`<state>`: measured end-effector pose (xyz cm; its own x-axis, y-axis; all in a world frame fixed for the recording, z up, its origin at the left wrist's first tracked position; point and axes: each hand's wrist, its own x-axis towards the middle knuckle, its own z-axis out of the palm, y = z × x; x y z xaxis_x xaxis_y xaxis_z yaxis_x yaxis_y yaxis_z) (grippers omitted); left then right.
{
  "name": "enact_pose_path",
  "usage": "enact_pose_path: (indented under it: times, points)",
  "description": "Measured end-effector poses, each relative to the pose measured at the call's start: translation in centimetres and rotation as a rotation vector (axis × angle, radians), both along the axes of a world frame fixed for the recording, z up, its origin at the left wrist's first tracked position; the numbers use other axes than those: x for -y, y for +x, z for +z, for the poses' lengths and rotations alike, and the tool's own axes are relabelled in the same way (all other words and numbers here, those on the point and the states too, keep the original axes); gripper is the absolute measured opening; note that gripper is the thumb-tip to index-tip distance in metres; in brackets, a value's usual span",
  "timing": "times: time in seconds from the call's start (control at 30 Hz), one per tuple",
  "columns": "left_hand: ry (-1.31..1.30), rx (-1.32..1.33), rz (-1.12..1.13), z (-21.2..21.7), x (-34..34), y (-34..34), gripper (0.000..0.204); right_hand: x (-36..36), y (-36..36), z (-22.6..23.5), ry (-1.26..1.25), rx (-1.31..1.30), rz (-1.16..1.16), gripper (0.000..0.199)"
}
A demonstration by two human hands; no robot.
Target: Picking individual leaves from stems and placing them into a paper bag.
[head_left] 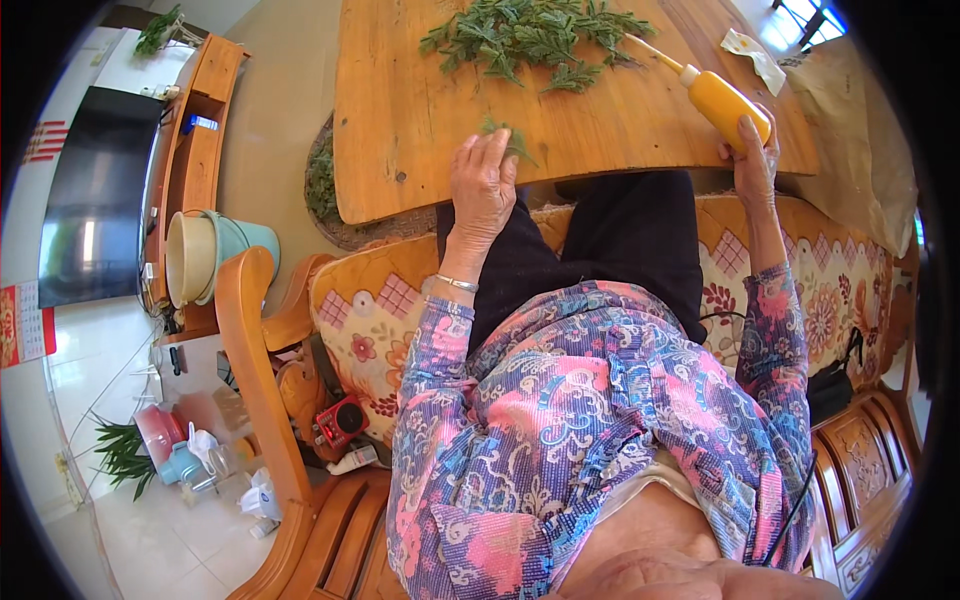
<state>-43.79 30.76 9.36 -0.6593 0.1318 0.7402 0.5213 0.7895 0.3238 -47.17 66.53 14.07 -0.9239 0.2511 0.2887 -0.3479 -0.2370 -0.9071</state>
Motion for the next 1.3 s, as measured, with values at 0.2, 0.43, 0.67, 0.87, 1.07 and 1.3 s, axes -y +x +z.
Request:
enact_pose_path:
  times: [0.2,0.43,0.67,0.87,1.07,1.3]
  points:
    - [-0.096,0.062,-0.039,0.9,0.8,-0.1,0.036,-0.1,-0.2,0.1,0.029,0.018,-0.004,0.041]
    - [-0.017,0.03,-0.033,-0.2,0.5,0.0,0.04,0.2,-0.3,0.2,0.058,0.002,-0.02,0.04]
    - [-0.313,0.085,0.023,2.4,-0.1,0.8,0.038,0.1,-0.1,0.2,0.076,0.019,-0.021,0.041]
    - [-0.327,0.094,0.041,2.2,-0.1,0.3,0.037,0.5,0.1,0.5,0.069,0.036,-0.029,0.042]
    - [-0.158,0.004,0.011,1.2,-0.3,0.2,0.026,0.1,-0.2,0.1,0.084,0.037,-0.04,0.043]
    - [-0.027,0.036,0.083,0.7,-1.4,-0.4,0.011,0.5,0.1,0.4,0.068,0.036,-0.033,0.042]
